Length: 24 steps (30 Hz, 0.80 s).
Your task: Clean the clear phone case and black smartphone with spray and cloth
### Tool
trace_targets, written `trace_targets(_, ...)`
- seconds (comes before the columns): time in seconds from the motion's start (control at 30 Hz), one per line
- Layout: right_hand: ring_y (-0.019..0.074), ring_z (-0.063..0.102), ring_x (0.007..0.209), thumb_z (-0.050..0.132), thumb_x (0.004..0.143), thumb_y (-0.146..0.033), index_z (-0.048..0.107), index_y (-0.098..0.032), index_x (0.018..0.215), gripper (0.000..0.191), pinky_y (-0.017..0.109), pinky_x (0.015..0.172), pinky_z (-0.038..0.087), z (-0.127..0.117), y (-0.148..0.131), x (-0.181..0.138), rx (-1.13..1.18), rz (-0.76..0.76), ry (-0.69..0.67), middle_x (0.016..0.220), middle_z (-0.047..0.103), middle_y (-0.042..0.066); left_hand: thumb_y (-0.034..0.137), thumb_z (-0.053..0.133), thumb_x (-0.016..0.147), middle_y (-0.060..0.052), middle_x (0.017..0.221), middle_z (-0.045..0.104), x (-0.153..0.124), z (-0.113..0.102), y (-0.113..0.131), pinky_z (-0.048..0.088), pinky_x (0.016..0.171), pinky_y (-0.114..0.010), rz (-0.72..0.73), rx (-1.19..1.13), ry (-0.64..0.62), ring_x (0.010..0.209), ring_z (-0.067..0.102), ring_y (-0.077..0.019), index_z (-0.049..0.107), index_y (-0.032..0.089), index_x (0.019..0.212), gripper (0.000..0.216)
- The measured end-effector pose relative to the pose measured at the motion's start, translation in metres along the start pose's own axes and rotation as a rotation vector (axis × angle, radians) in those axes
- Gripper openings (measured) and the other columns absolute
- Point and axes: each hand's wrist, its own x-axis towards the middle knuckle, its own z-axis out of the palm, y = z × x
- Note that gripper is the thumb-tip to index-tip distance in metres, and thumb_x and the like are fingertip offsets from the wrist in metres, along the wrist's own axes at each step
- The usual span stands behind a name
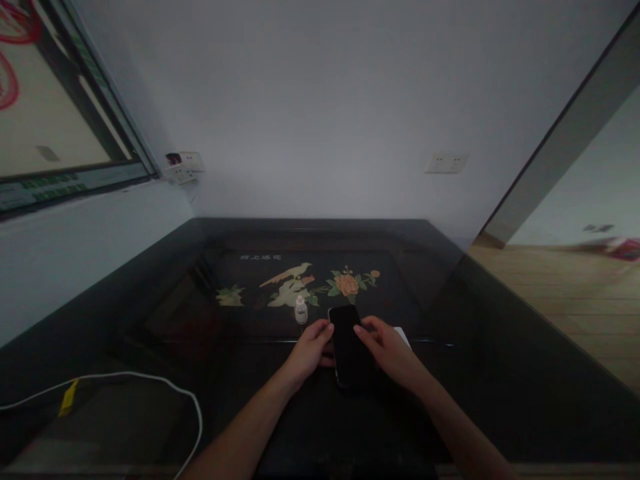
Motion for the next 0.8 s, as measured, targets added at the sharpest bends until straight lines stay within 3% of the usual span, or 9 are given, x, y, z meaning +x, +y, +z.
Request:
trace_targets(0.1, 0.015, 0.064, 0.054, 0.057, 0.095, -0.051, 0.056, -0.023, 0.1, 0.029, 0.021, 0.043, 0.047, -0.004, -0.006, 0.001, 0.03, 0.023, -0.022, 0.068, 0.069, -0.002, 0.057, 0.074, 0.079, -0.005, 0.094, 0.066, 0.001, -0.001, -0.001, 0.059, 0.062, -0.031, 0.005, -0.034, 0.023, 0.075, 0.069, -0.0183, 0.056, 0.019, 0.105, 0.049)
trace_targets(0.23, 0.0175, 0.067, 0.058, 0.065, 0.089, -0.056, 0.056, -0.022, 0.083, 0.036, 0.024, 0.046, 0.052, -0.009, -0.007, 0.008, 0.0, 0.053, -0.07, 0.068, 0.069, 0.001, 0.057, 0.074, 0.079, -0.002, 0.088, 0.063, 0.0, 0.0, -0.001, 0.058, 0.06, -0.029, 0.027, -0.067, 0.044, 0.07, 0.067, -0.016, 0.057, 0.019, 0.104, 0.049)
trace_targets(0.43, 0.0156, 0.062, 0.046, 0.07, 0.084, -0.063, 0.051, -0.022, 0.072, 0.046, 0.023, 0.041, 0.045, -0.015, -0.005, 0.018, -0.065, 0.013, -0.096, 0.055, 0.065, 0.0, 0.057, 0.073, 0.079, -0.001, 0.084, 0.062, -0.001, 0.0, -0.002, 0.056, 0.059, -0.027, 0.033, -0.077, 0.078, 0.067, 0.064, -0.0141, 0.058, 0.019, 0.101, 0.047)
trace_targets(0.53, 0.0137, 0.057, 0.043, 0.072, 0.081, -0.066, 0.051, -0.023, 0.075, 0.048, 0.022, 0.039, 0.043, -0.014, -0.001, 0.023, -0.039, 0.009, -0.059, 0.053, 0.06, -0.003, 0.058, 0.073, 0.079, -0.001, 0.086, 0.063, 0.001, -0.001, -0.003, 0.055, 0.058, -0.027, 0.036, -0.077, 0.1, 0.067, 0.063, -0.0141, 0.059, 0.018, 0.103, 0.048)
trace_targets(0.7, 0.022, 0.071, 0.084, 0.065, 0.086, -0.066, 0.065, -0.022, 0.096, 0.045, 0.031, 0.064, 0.059, -0.002, 0.014, 0.031, 0.33, 0.023, -0.027, 0.091, 0.073, 0.005, 0.06, 0.073, 0.078, 0.0, 0.08, 0.061, -0.001, 0.001, -0.002, 0.051, 0.054, -0.023, 0.036, -0.048, 0.085, 0.064, 0.061, -0.0133, 0.062, 0.018, 0.105, 0.051)
trace_targets(0.8, 0.0237, 0.072, 0.087, 0.064, 0.089, -0.064, 0.067, -0.023, 0.109, 0.045, 0.033, 0.067, 0.06, 0.006, 0.023, 0.034, 0.493, 0.114, -0.014, 0.096, 0.075, 0.007, 0.061, 0.073, 0.078, 0.001, 0.077, 0.061, -0.004, 0.004, 0.0, 0.05, 0.054, -0.023, 0.042, 0.001, 0.038, 0.064, 0.061, -0.014, 0.064, 0.018, 0.108, 0.053)
